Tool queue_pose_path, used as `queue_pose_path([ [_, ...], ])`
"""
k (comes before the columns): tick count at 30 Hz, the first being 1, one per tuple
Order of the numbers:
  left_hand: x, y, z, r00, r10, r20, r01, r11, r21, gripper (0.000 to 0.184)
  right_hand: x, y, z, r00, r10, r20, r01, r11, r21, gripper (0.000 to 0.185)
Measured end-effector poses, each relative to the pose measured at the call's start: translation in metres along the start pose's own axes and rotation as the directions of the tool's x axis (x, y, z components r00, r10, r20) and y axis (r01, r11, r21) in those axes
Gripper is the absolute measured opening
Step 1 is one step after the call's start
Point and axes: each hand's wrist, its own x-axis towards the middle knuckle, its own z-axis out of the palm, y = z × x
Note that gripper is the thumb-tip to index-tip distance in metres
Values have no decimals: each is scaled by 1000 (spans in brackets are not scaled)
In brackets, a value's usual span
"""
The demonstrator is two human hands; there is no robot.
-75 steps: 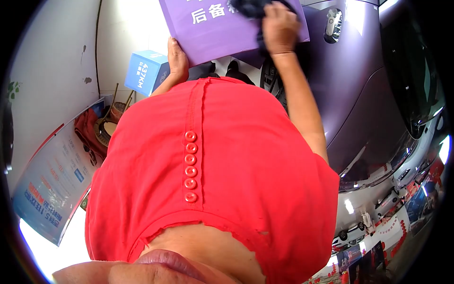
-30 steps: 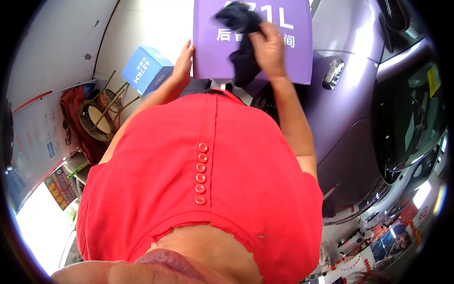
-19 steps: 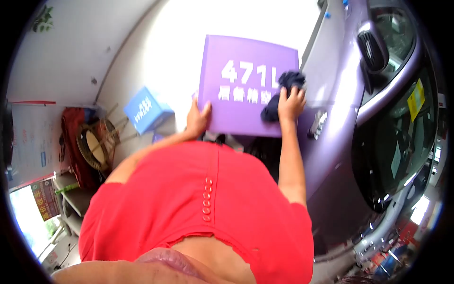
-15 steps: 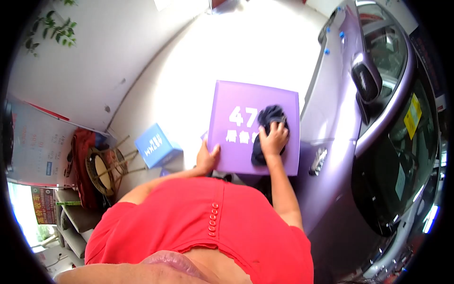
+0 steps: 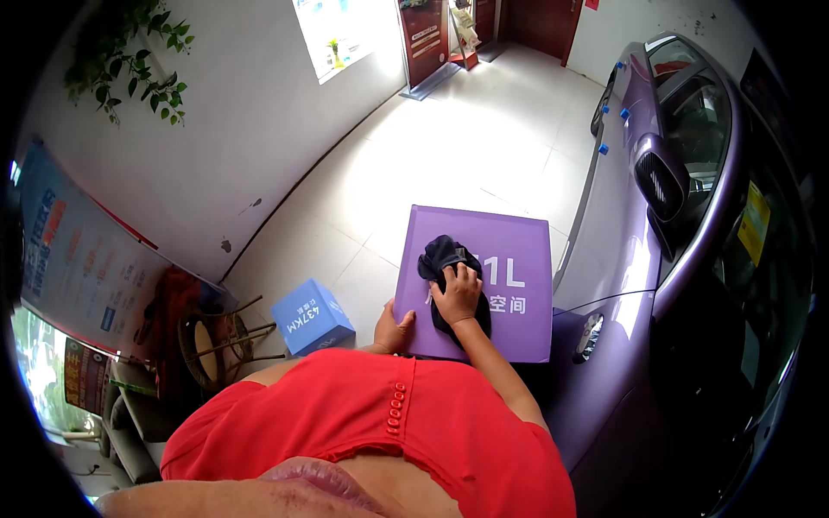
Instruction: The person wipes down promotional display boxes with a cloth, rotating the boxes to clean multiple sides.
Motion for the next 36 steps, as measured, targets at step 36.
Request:
queue_pose_path([
  [36, 15, -21, -16, 923, 292, 250, -276, 956, -96, 124, 142, -30, 110, 993, -117, 21, 118, 991, -70, 31],
])
